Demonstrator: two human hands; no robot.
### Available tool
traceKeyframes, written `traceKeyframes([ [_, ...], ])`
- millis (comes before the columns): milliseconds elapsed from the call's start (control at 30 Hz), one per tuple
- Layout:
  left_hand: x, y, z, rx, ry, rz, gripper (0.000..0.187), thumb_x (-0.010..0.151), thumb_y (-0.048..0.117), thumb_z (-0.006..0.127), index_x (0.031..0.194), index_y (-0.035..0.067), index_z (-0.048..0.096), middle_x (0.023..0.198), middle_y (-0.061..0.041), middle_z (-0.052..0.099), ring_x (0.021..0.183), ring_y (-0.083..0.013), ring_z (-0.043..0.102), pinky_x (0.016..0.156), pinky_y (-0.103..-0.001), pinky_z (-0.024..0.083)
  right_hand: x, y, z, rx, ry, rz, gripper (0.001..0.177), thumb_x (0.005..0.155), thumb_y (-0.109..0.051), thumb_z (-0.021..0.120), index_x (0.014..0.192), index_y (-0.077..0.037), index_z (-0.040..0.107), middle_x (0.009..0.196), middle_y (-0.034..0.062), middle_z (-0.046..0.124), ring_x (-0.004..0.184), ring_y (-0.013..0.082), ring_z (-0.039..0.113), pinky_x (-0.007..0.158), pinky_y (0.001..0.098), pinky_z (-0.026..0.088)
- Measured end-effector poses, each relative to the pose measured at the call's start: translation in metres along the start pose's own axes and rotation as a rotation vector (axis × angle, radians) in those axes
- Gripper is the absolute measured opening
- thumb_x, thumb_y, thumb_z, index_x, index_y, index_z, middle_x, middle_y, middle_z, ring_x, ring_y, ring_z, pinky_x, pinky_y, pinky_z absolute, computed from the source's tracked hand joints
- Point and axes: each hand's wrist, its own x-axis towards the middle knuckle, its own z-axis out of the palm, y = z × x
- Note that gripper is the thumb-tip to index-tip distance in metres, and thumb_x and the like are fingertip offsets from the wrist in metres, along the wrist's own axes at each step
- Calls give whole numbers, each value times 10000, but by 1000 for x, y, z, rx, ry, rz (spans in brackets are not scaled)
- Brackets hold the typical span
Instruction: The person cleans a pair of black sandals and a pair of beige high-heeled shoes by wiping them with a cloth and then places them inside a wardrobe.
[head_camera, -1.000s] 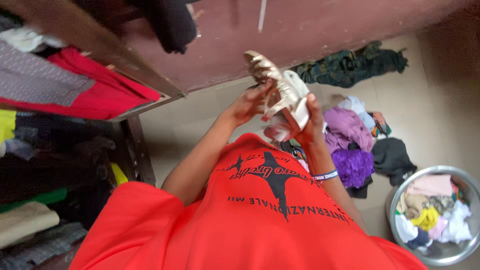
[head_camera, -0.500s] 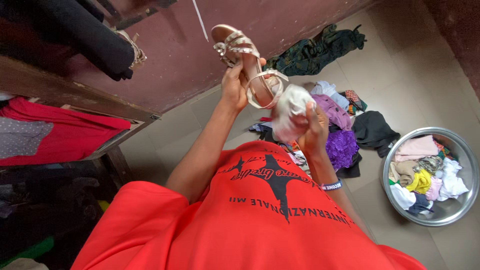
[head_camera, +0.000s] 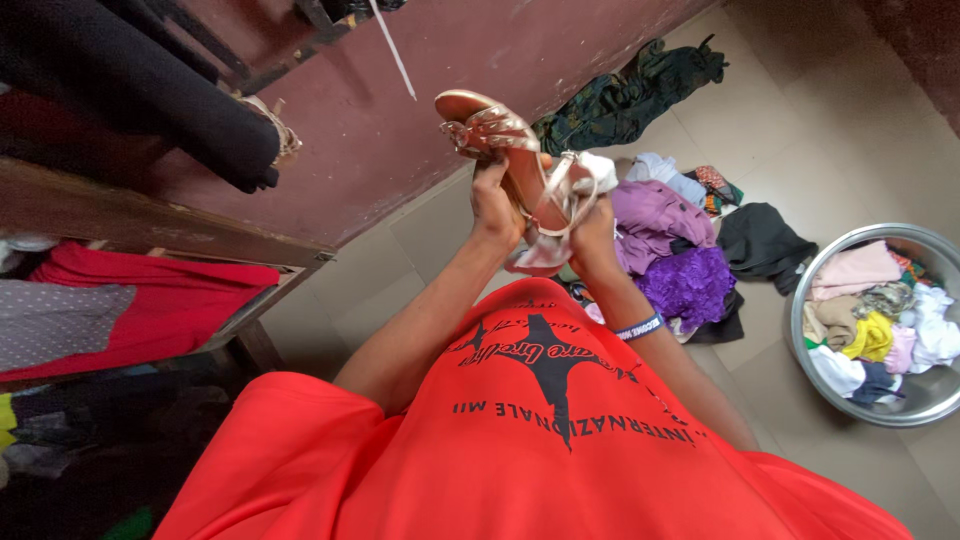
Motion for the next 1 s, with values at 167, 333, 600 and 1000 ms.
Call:
traceKeyframes([
  [167,13,25,-41,73,-142,29,376,1034,312,445,1232,3,525,974,-217,682,847,-334,693,769,-506,599,9,-18,24,325,-17,372,380,1046,-238,475,1237,56,624,1123,181,719,979,282,713,843,401,613],
  [333,19,32,-54,306,-217,310,414,1030,382,582,1328,109,493,1181,-68,592,1070,-175,612,960,-375,530,-2,-31,60,79,-146,191,378,937,-68,536,1307,-17,595,1195,39,698,1084,127,667,960,285,545],
  [600,5,33,-42,408,-437,195,389,1061,321,609,1314,56,477,1175,-72,579,1086,-180,584,969,-357,519,-4,-24,73,-590,-112,85,221,1014,-172,579,1100,16,655,897,56,706,814,100,601,716,309,523],
  [1000,24,21,-40,880,-340,-76,333,1010,96,627,1312,18,510,1189,-118,627,991,-192,636,804,-380,556,-22,9,-9,-638,367,-385,332,861,74,590,1187,47,645,1097,131,680,1006,202,656,889,349,519],
])
